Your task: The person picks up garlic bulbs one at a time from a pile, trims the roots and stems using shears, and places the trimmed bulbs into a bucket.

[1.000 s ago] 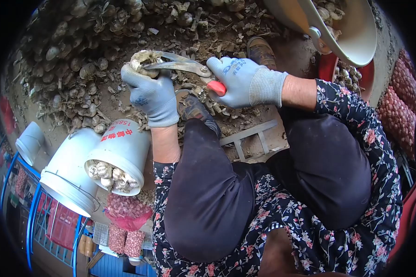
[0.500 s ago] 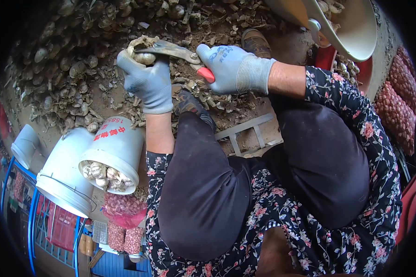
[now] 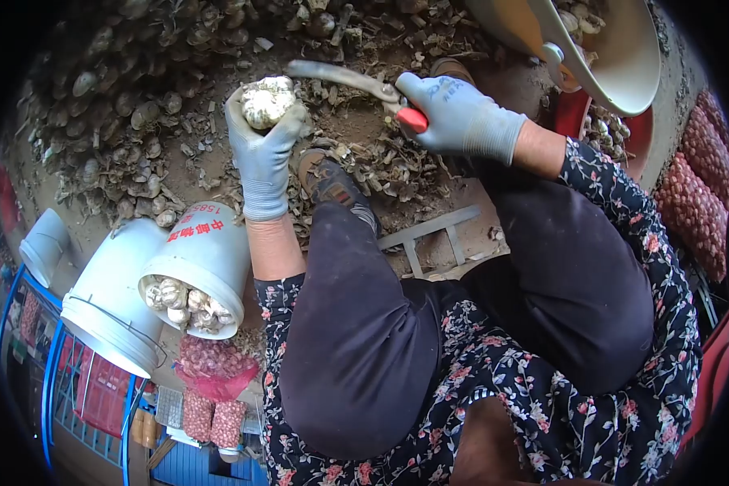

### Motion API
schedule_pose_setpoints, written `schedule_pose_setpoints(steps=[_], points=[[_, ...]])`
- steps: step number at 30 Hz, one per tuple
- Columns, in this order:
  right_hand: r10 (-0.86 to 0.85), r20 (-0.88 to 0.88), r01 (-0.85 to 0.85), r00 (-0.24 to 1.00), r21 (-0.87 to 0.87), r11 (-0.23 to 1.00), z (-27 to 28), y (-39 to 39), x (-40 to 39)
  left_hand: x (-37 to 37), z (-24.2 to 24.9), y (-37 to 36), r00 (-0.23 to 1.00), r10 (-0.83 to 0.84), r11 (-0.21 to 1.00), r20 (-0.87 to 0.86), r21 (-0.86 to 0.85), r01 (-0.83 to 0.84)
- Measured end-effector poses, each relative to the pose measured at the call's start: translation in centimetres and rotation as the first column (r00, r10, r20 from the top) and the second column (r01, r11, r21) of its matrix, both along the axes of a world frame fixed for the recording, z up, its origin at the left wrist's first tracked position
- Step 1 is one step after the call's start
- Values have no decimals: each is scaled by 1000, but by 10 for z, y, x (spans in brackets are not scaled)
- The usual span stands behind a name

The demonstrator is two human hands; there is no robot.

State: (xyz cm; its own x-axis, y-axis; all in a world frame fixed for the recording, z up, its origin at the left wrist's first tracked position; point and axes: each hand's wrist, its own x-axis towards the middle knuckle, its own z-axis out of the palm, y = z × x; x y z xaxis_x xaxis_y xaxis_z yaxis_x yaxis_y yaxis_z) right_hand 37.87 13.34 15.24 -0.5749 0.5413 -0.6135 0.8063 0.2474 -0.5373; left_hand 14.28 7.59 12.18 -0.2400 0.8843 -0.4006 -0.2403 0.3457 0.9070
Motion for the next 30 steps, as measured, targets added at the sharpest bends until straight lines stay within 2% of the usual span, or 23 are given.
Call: schedule_pose_setpoints(steps=[1, 2, 4, 5, 6, 7, 9, 10, 11, 13, 14, 15, 17, 18, 20, 22, 24, 25, 26, 27, 28, 29, 30], points=[[63, 11, -63, 998, 74, 995, -1, -2, 2, 0, -3, 0, 997, 5, 996, -83, 94, 3], [61, 9, -61, 998, 76, 995, -1, -2, 1, -3, -3, 1, 996, 3, 995, -84, 95, 5], [33, -44, -28, 998, 108, 994, -2, -1, 1, -7, 0, 3, 956, 8, 998, -294, 64, 12], [38, -49, -32, 998, 111, 993, -3, 0, 2, -8, 4, 4, 985, 47, 993, -168, 110, -29], [-7, -117, 5, 993, -19, 1000, -3, 1, 4, -13, 4, 2, 983, 53, 993, -176, 116, -33], [-60, -177, 33, 982, -149, 988, -3, 1, 6, -21, 2, -1, 991, 62, 984, 121, 158, -80], [-185, -231, 70, 955, -430, 900, -4, -5, 8, -24, 6, -2, 775, -34, 956, 631, 247, -159], [-251, -222, 72, 942, -597, 799, -4, -7, 8, -18, 9, -2, 754, 16, 953, 657, 219, -211], [-294, -316, 51, 902, -598, 800, -4, -9, 4, -18, 6, 0, 683, -23, 949, 730, 231, -215], [-369, -278, 62, 887, -720, 691, -6, -7, -6, -14, 0, 0, 554, -79, 947, 829, 236, -218], [-383, -222, 73, 897, -779, 622, -2, -4, -12, -13, -4, -2, 551, -76, 947, 831, 234, -222], [-379, -219, 71, 899, -781, 620, 0, -2, -17, -14, -9, -5, 593, 7, 959, 805, 162, -231], [-298, -299, 42, 906, -638, 769, 0, 0, -25, -14, -5, -6, 680, 131, 973, 721, 37, -227], [-297, -301, 41, 906, -635, 771, -4, -2, -25, -13, -3, -6, 681, 130, 973, 721, 40, -228], [-192, -366, 23, 911, -418, 908, -12, -8, -28, -8, 3, -5, 751, 247, 962, 613, -61, -266], [-150, -318, -21, 936, -476, 879, -13, -4, -32, 1, 7, -5, 753, 220, 964, 621, -18, -267], [-241, -292, 58, 925, -519, 853, -10, -4, -37, 2, 0, -9, 720, 188, 977, 668, -56, -204], [-283, -264, 79, 922, -587, 806, -3, -3, -37, -6, -29, -12, 654, 49, 987, 755, 66, -150], [-353, -153, 134, 923, -732, 668, -1, -4, -40, 3, -17, -11, 696, 156, 978, 701, -9, -211], [-374, -195, 119, 907, -732, 671, -10, -8, -40, 4, -14, -12, 716, 97, 981, 691, 55, -187], [-351, -115, 126, 929, -794, 595, -7, -6, -39, 2, -13, -16, 735, 35, 980, 677, 122, -158], [-357, -266, 72, 895, -705, 705, -16, -11, -39, 2, -9, -25, 747, 134, 976, 651, 46, -215], [-460, -232, 150, 857, -742, 654, -19, -15, -36, -2, -5, -33, 747, 226, 963, 625, -28, -267]])
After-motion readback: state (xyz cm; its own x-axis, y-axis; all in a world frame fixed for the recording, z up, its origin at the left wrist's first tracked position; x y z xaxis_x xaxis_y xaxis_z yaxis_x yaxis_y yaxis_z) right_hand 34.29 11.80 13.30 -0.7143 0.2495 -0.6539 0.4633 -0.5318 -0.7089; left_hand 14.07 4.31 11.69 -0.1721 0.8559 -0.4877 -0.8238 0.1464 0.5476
